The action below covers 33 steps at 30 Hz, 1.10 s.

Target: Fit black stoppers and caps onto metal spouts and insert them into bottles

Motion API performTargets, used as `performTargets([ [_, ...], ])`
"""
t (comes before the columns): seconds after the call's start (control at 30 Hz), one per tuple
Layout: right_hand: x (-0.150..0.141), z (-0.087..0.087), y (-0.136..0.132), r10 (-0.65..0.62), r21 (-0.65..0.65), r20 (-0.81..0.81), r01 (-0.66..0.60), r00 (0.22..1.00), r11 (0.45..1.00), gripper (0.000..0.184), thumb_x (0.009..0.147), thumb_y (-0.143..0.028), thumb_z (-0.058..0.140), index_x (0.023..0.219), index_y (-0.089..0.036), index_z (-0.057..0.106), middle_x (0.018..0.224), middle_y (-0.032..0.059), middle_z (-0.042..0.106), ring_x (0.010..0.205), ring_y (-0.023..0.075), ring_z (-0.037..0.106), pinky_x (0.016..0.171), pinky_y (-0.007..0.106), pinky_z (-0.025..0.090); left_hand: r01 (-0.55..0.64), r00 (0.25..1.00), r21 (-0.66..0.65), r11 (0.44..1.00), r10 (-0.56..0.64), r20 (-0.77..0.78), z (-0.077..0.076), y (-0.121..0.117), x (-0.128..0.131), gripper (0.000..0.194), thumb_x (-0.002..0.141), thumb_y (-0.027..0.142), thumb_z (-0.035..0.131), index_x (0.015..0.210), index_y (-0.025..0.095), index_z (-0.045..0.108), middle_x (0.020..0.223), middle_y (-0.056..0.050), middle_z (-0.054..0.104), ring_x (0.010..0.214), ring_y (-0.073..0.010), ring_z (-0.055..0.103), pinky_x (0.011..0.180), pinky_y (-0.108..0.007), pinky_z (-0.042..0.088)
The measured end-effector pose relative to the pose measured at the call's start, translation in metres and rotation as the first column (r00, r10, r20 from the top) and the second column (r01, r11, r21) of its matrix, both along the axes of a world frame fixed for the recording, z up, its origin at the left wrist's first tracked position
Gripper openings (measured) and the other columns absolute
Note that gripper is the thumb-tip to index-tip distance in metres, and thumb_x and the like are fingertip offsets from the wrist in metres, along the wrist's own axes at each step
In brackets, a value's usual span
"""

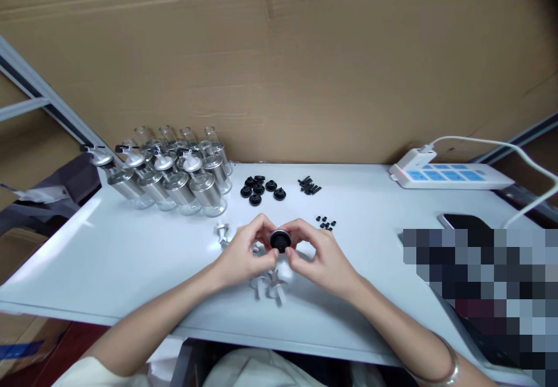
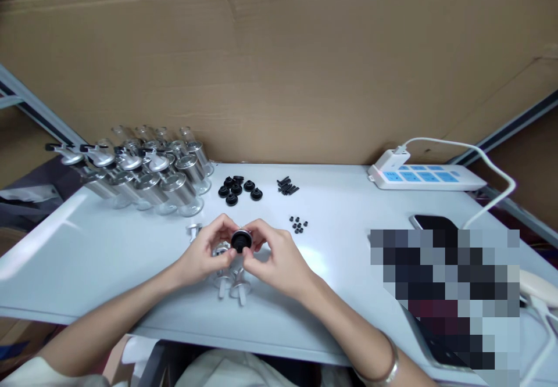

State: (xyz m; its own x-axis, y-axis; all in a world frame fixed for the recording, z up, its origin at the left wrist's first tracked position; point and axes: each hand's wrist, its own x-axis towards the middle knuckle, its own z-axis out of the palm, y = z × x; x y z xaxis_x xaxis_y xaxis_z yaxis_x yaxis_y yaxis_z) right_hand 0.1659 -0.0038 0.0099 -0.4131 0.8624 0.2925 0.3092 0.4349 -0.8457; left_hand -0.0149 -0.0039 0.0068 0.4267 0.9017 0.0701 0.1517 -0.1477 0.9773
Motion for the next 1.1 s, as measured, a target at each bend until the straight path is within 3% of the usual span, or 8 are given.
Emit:
performTargets([
  [0.83, -0.0001, -0.0037, -0.0028, 0.015, -0.030, 0.029, -0.014, 0.999, 0.999, 0.015, 0.070, -0.015, 0.054, 0.084, -0.020, 0.054, 0.064, -0.0035, 0.059, 0.058, 0.0113, 0.055, 0.060, 0.024, 0.049, -0.018, 0.995, 0.033, 0.999, 0.022, -0.101, 0.0015, -0.0019, 0.0000, 0.017, 0.066, 0.019, 0.059, 0.075, 0.019, 0.045, 0.073, 0.003, 0.051, 0.063, -0.0104, 0.044, 0.061, -0.024, 0.038],
  [1.1, 0.0003, -0.0006, 0.0024, 0.008, -0.062, -0.095, -0.014, 0.995, 0.998, 0.008, 0.079, -0.023, 0.055, 0.087, -0.021, 0.053, 0.074, 0.0013, 0.067, 0.065, 0.0135, 0.062, 0.064, 0.027, 0.054, -0.035, 0.997, 0.122, 0.992, 0.042, -0.063, 0.0026, 0.0001, -0.0006, 0.019, 0.080, 0.030, 0.054, 0.095, 0.018, 0.054, 0.086, -0.003, 0.061, 0.081, -0.0171, 0.058, 0.075, -0.028, 0.046],
])
